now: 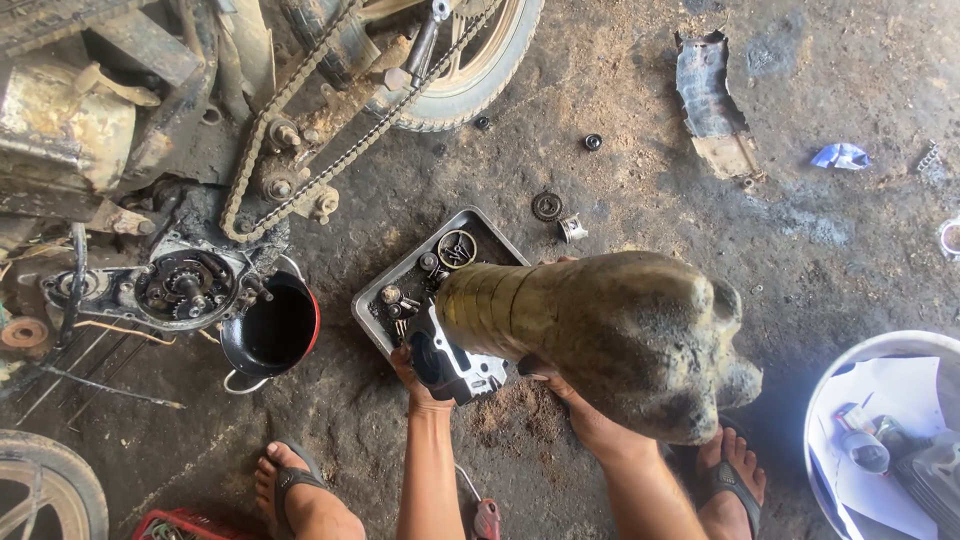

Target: Cleaning and inspecting disassembled motorcycle engine parts using a solvent and an air blow gun.

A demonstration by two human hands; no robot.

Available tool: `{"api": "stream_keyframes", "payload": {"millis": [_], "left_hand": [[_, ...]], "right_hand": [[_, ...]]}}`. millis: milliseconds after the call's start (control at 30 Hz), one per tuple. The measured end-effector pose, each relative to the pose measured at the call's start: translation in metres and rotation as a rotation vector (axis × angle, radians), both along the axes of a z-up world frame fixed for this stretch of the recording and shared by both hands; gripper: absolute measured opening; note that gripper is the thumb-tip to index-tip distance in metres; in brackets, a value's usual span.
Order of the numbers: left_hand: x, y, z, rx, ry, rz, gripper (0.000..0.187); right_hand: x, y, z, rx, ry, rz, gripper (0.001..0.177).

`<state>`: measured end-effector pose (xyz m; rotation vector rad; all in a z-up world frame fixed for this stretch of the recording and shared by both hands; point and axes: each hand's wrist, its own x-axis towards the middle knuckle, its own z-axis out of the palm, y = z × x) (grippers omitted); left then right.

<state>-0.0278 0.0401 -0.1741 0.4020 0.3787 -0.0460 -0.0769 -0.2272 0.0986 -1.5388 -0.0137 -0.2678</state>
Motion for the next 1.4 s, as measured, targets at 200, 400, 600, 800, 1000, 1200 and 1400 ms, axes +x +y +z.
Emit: {"api": "stream_keyframes", "payload": {"millis": [200,400,600,800,1000,1200,1400], "left_hand": [[0.006,0.035,-0.108,0.205,0.062,0.177,0.037],[0.024,0.071,-0.055,0.063,-0.414,-0.206,0.046],[0.049,0.039,0.150,0.076,-0.420,-0.442,0.110],[0.054,0.036,0.214,0.423,-0.482,-0.540,0.112],[0.056,0.029,0.232,0.751,-0.477,-0.572,0.103],[0.060,0.010,0.253,1.280,-0.524,-0.610,0.088],[0.059,-0.009,0.254,1.719,-0.381,-0.550,0.084]], "right_hand": [[-0.007,-0.008,-0.024,-0.049,0.066,0.002,0.040],[0.000,-0.014,0.007,0.247,-0.006,0.029,0.049],[0.006,-0.020,0.042,0.285,-0.102,-0.082,0.065],[0.006,-0.029,0.050,0.320,-0.092,-0.065,0.070],[0.000,-0.032,0.022,0.271,0.032,-0.046,0.062],[0.008,-0.021,0.036,0.041,0.007,-0.095,0.057],[0.003,-0.020,0.008,-0.425,-0.077,-0.079,0.052]]}}
